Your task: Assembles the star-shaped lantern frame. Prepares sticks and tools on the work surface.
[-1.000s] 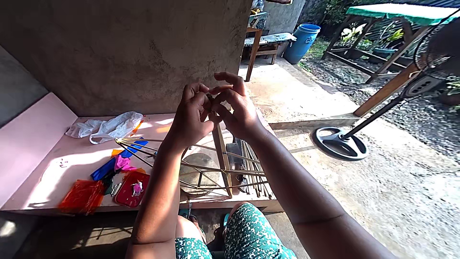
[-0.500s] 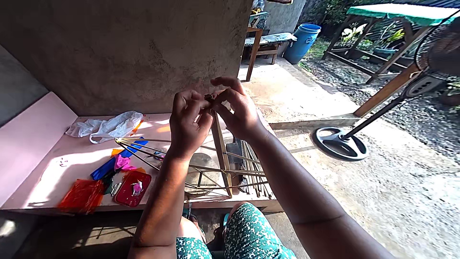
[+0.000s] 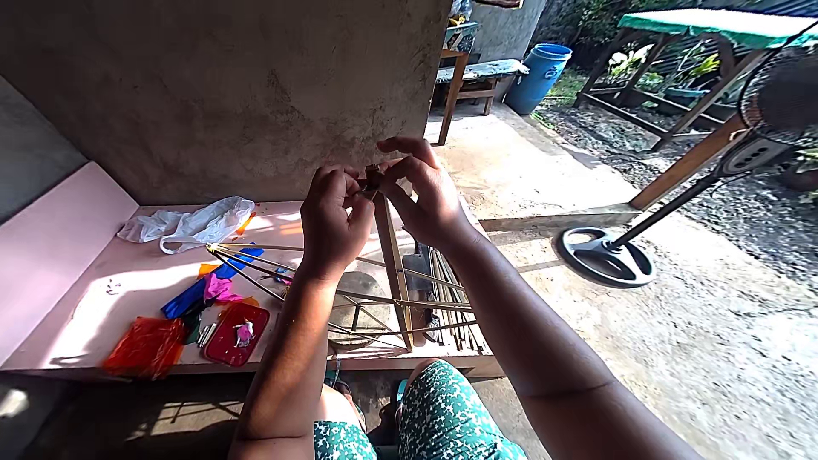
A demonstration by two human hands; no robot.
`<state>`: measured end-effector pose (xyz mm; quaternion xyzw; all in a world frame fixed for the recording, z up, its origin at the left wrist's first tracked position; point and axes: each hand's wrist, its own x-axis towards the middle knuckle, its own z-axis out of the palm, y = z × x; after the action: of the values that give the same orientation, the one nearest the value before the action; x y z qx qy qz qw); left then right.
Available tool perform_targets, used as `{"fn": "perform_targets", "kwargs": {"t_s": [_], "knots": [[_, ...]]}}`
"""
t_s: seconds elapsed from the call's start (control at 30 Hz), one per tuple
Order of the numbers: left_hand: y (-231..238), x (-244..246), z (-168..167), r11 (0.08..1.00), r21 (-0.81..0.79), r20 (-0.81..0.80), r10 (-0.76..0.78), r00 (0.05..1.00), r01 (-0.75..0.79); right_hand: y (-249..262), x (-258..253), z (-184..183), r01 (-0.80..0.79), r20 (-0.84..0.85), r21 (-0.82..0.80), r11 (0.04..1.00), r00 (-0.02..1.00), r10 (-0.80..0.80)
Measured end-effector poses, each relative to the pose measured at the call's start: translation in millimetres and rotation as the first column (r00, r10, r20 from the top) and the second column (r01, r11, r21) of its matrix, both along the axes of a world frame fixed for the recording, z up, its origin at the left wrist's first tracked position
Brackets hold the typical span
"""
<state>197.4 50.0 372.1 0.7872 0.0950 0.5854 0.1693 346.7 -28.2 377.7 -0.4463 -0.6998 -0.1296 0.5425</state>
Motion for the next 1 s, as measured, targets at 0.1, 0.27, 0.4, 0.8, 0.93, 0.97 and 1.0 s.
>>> {"fn": "perform_targets", "kwargs": {"t_s": [0.1, 0.27, 0.4, 0.8, 0.93, 0.97, 1.0], "knots": [[3, -1, 0, 0.998, -0.057, -0.006, 0.002, 1.0, -0.003, 0, 4, -3, -0.008, 0.009, 0.016, 1.0, 1.0, 0.008], [8, 1, -2, 0.997, -0.057, -0.003, 0.046, 0.999, -0.046, -1, 4, -4, 0.01, 0.03, 0.036, 0.999, 1.0, -0.011], [14, 2, -1, 0.994, -0.065, -0.026, 0.081, 0.996, -0.082, -1, 8, -5, 0.088, 0.052, 0.112, 0.99, 0.994, -0.094], [23, -1, -6, 0.807, -0.495, 0.082, -0.326, 0.942, 0.322, -6, 8, -21, -0.182, -0.391, -0.105, 0.978, 0.911, 0.128], [16, -1, 1, 0.573, -0.601, 0.37, -0.419, 0.829, 0.557, -5, -1, -19, -0.493, -0.751, 0.047, 0.869, 0.556, 0.356], [15, -2, 4, 0.558, -0.601, 0.393, -0.417, 0.82, 0.572, -6, -2, -16, -0.523, -0.79, 0.08, 0.848, 0.486, 0.374], [13, -2, 5, 0.548, -0.599, 0.408, -0.419, 0.811, 0.584, -6, -2, -14, -0.545, -0.807, 0.098, 0.833, 0.446, 0.387]]}}
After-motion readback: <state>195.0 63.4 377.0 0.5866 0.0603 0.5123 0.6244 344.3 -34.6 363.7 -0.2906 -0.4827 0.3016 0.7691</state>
